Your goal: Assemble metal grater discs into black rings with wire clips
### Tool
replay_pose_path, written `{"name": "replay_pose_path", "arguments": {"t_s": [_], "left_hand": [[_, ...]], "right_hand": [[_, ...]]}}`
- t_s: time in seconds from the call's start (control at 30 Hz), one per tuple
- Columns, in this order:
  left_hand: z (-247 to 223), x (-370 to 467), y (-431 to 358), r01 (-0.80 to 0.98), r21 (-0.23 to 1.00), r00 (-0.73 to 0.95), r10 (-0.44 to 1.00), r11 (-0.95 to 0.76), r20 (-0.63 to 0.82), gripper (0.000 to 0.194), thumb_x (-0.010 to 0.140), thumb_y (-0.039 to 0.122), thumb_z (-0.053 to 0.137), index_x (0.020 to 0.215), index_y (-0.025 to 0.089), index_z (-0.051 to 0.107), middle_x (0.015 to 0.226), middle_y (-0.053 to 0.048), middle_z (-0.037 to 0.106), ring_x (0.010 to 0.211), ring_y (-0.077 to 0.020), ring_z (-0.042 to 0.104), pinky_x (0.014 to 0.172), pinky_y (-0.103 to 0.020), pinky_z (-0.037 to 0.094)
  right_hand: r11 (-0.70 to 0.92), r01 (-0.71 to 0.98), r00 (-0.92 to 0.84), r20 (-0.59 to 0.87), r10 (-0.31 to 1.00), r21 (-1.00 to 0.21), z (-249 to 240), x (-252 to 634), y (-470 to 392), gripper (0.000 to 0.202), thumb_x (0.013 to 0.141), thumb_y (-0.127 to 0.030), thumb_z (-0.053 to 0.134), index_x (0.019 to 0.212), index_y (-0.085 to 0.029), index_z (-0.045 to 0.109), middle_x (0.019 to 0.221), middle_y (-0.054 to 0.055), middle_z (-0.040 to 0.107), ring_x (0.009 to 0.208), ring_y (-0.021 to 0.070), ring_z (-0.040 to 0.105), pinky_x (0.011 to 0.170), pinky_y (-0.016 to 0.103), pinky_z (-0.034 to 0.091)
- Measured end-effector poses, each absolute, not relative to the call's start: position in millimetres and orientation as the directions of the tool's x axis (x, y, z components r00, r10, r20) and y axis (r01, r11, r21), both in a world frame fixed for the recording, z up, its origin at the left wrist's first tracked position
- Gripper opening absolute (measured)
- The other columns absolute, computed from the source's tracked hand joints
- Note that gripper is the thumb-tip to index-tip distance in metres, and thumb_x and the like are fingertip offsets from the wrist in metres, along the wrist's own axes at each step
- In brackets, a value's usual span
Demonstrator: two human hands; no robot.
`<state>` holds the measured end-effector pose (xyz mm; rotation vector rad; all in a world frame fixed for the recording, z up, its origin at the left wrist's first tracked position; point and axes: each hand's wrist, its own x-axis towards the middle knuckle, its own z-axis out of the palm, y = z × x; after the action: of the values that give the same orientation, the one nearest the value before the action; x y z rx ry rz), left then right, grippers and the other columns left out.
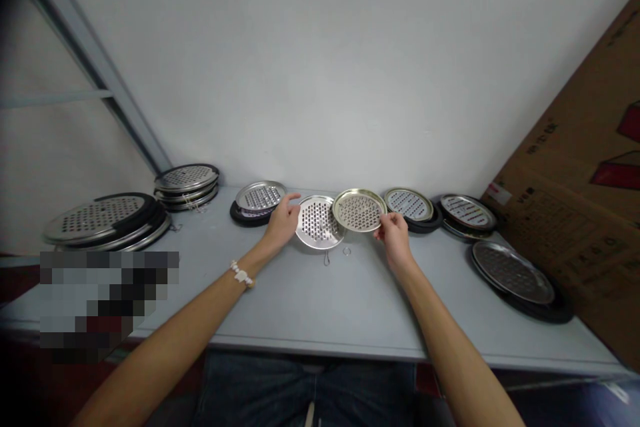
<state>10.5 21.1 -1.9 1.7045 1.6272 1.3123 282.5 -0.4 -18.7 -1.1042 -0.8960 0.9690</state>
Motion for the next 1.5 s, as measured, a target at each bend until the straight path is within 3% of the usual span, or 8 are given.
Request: {"name": "replay_pose_path", "arguments": {"t_s": [0.17, 0.37, 0.5, 0.63, 0.73, 0.93, 1.13, 1.5], "left_hand": [[11.9, -23.7, 33.7, 0.577, 0.797, -0.086, 0.957, -0.18, 0.278, 0.033, 0.086, 0.019, 0.042, 0.106, 0.016, 0.069, 0.09, -0.007, 0.073, 0.082, -0.0215, 0.066, 0.08, -0.033, 0.052], [22.5, -49.7, 24.1, 0.625, 0.712, 0.431, 0.902, -0.32, 0.028, 0.025, 0.075, 0.025, 0.054, 0.086, 0.022, 0.077, 0.084, -0.004, 0.076, 0.08, -0.0208, 0.067, 0.073, -0.026, 0.05], [22.0, -48.6, 19.5, 0.677, 0.644, 0.459, 0.888, -0.357, 0.009, 0.021, 0.072, 0.022, 0.056, 0.077, 0.024, 0.077, 0.08, -0.003, 0.076, 0.075, -0.0198, 0.067, 0.072, -0.025, 0.049], [16.2, -45.7, 21.5, 0.746, 0.565, 0.396, 0.917, -0.352, 0.049, 0.02, 0.07, 0.014, 0.055, 0.066, 0.022, 0.072, 0.071, -0.003, 0.073, 0.071, -0.0196, 0.066, 0.074, -0.027, 0.05], [14.5, -39.2, 20.9, 0.773, 0.5, 0.354, 0.919, -0.391, 0.171, 0.023, 0.073, 0.01, 0.051, 0.075, 0.02, 0.071, 0.079, -0.006, 0.072, 0.077, -0.0201, 0.065, 0.081, -0.03, 0.051], [9.1, -16.7, 12.7, 0.698, 0.351, 0.523, 0.779, -0.624, 0.346, 0.025, 0.083, 0.018, 0.056, 0.103, 0.02, 0.071, 0.117, -0.009, 0.066, 0.111, -0.0242, 0.057, 0.105, -0.039, 0.042], [2.3, -17.5, 11.4, 0.752, 0.273, 0.519, 0.794, -0.6, 0.315, 0.021, 0.088, 0.018, 0.054, 0.1, 0.019, 0.072, 0.113, -0.011, 0.067, 0.11, -0.0273, 0.054, 0.105, -0.044, 0.038], [5.4, -22.3, 12.7, 0.803, 0.207, 0.493, 0.819, -0.558, 0.294, 0.024, 0.09, 0.019, 0.051, 0.103, 0.016, 0.07, 0.115, -0.013, 0.068, 0.108, -0.027, 0.056, 0.104, -0.043, 0.037]], "right_hand": [[0.138, -0.115, 0.404, 0.081, 0.911, -0.984, -30.8, 291.1, 9.8, 0.046, 0.066, -0.054, 0.075, 0.072, -0.026, 0.04, 0.045, -0.008, 0.049, 0.038, 0.0113, 0.045, 0.038, 0.024, 0.033], [0.064, -0.008, 0.356, 0.057, 0.933, -0.998, -43.5, 296.8, 15.7, 0.041, 0.07, -0.056, 0.069, 0.073, -0.027, 0.04, 0.041, -0.005, 0.052, 0.035, 0.0157, 0.05, 0.035, 0.026, 0.036], [-0.053, 0.228, 0.401, 0.045, 0.915, -0.972, -36.9, 309.3, 13.2, 0.024, 0.077, -0.045, 0.061, 0.071, -0.026, 0.048, 0.044, -0.001, 0.056, 0.039, 0.0179, 0.053, 0.039, 0.028, 0.039], [-0.203, 0.682, 0.415, 0.144, 0.898, -0.702, -23.8, 319.8, 6.5, 0.027, 0.084, -0.038, 0.05, 0.072, -0.019, 0.065, 0.065, 0.013, 0.069, 0.068, 0.0278, 0.068, 0.063, 0.035, 0.049], [-0.293, 0.851, 0.393, 0.158, 0.906, -0.436, -17.3, 320.0, -1.0, 0.037, 0.088, -0.039, 0.048, 0.086, -0.011, 0.073, 0.089, 0.026, 0.072, 0.09, 0.0366, 0.07, 0.076, 0.042, 0.049], [-0.197, 0.935, 0.278, 0.262, 0.924, -0.296, -13.9, 304.2, -10.9, 0.041, 0.095, -0.047, 0.044, 0.097, -0.014, 0.068, 0.095, 0.021, 0.07, 0.09, 0.0311, 0.067, 0.078, 0.039, 0.046], [0.08, 0.975, 0.003, 0.37, 0.929, -0.207, -24.8, 285.4, -9.2, 0.044, 0.085, -0.049, 0.061, 0.114, -0.017, 0.063, 0.118, 0.017, 0.062, 0.109, 0.0333, 0.053, 0.09, 0.042, 0.041], [0.07, 0.937, 0.03, 0.279, 0.96, -0.343, -19.6, 282.3, -12.6, 0.034, 0.076, -0.048, 0.065, 0.088, -0.017, 0.071, 0.094, 0.01, 0.064, 0.092, 0.0254, 0.06, 0.082, 0.034, 0.044]]}}
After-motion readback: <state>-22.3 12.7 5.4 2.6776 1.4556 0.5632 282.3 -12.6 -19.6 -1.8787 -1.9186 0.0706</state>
